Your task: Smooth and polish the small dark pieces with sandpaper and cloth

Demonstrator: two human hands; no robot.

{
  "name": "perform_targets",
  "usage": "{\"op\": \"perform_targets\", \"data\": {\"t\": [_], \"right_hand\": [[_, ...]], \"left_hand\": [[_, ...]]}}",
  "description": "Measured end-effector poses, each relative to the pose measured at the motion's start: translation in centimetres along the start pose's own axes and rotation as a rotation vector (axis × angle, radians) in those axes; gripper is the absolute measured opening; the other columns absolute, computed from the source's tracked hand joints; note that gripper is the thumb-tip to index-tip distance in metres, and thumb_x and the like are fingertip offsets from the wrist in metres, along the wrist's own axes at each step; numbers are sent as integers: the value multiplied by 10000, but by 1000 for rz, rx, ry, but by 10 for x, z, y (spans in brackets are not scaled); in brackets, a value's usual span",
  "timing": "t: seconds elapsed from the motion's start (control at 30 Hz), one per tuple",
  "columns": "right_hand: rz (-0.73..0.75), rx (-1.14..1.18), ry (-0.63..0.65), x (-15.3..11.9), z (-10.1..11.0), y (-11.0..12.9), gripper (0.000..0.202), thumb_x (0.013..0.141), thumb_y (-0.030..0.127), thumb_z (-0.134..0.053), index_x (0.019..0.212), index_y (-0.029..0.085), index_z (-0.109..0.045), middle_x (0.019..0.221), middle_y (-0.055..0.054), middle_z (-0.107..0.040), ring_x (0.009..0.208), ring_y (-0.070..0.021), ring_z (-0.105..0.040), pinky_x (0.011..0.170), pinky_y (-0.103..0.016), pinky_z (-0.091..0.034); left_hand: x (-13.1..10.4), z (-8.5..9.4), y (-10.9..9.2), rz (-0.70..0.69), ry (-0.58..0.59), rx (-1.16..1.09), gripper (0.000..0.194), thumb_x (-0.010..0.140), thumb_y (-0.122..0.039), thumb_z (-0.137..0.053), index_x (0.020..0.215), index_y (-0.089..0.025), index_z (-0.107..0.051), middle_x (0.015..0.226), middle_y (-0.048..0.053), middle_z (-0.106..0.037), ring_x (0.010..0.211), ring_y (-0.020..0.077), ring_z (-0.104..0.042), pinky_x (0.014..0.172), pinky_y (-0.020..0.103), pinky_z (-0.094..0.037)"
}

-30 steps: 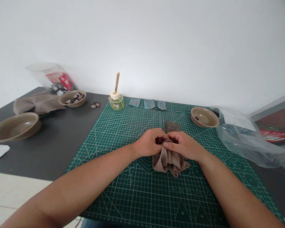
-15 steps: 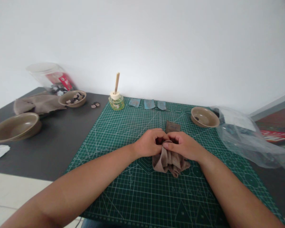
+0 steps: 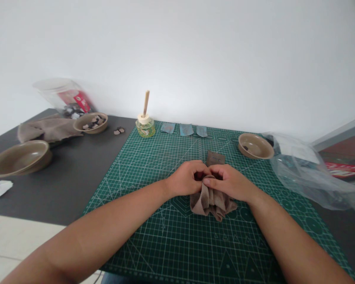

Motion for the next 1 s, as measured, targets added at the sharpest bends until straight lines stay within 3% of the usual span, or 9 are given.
{"op": "perform_targets", "data": {"t": [1.0], "right_hand": [[-11,4,8,0,-1,0,322,787,445,-536,796,136,-628,696,-20,-589,624,-142,-509,552,-249,-379]], "left_hand": [[-1,0,0,5,4,-8,34,670,-140,-632,701,-126,-637,624,-23,-477,599,84,-458,575,208,-385]]}}
Point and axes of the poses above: each hand's wrist, its own x-axis towards the middle knuckle, its own z-axis out of the back of the hand, y = z × x, the point moved 6 cm from there along x, towards the middle knuckle
